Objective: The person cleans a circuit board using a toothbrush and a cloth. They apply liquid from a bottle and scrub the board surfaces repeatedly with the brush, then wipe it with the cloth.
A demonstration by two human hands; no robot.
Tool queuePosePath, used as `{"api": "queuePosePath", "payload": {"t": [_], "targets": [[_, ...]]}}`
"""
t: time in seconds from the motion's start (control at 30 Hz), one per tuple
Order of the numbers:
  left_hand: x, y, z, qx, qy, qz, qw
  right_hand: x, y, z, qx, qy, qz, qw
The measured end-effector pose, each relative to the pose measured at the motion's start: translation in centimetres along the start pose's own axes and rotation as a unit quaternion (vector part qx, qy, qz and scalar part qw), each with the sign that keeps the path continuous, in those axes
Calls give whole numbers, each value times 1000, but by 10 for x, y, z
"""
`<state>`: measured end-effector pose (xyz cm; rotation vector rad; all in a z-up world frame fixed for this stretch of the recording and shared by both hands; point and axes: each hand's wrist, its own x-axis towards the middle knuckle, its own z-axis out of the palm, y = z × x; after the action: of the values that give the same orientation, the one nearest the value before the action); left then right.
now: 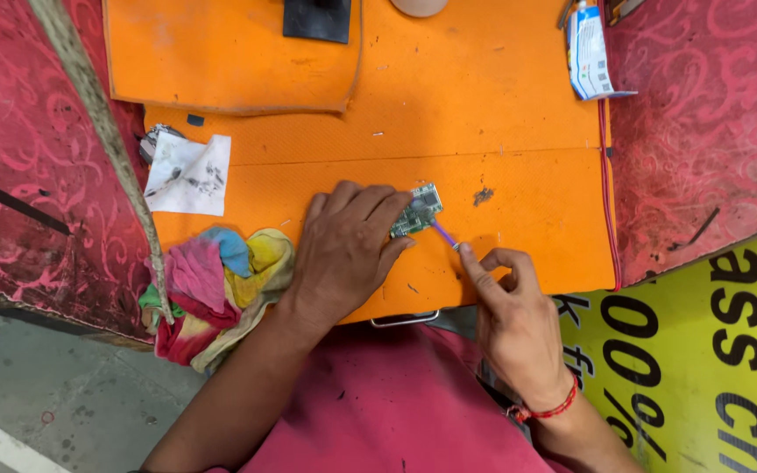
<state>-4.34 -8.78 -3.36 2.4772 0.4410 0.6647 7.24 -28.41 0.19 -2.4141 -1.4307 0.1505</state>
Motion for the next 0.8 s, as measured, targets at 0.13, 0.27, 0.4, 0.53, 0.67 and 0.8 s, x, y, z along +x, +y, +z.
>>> {"api": "queuePosePath", "payload": {"t": [0.13, 0.27, 0.4, 0.53, 0.67, 0.8], "targets": [[-1, 1, 4, -23, 24, 3, 999, 2, 3, -1, -34, -25, -46, 998], [-20, 3, 5, -30, 10, -22, 999, 5, 6, 2, -25, -26, -27, 999], [-40, 15, 6, 89, 39, 31, 995, -1, 0, 3, -16, -76, -69, 995], [-48, 16, 5, 84, 13, 22, 996, 9, 13, -4, 22, -66, -34, 997], [-44, 13, 3, 64, 12, 17, 998, 10, 6, -10, 7, -102, -18, 995], [-44, 13, 5, 62, 8, 5, 998, 29, 10, -3, -8, -86, -44, 995]]}}
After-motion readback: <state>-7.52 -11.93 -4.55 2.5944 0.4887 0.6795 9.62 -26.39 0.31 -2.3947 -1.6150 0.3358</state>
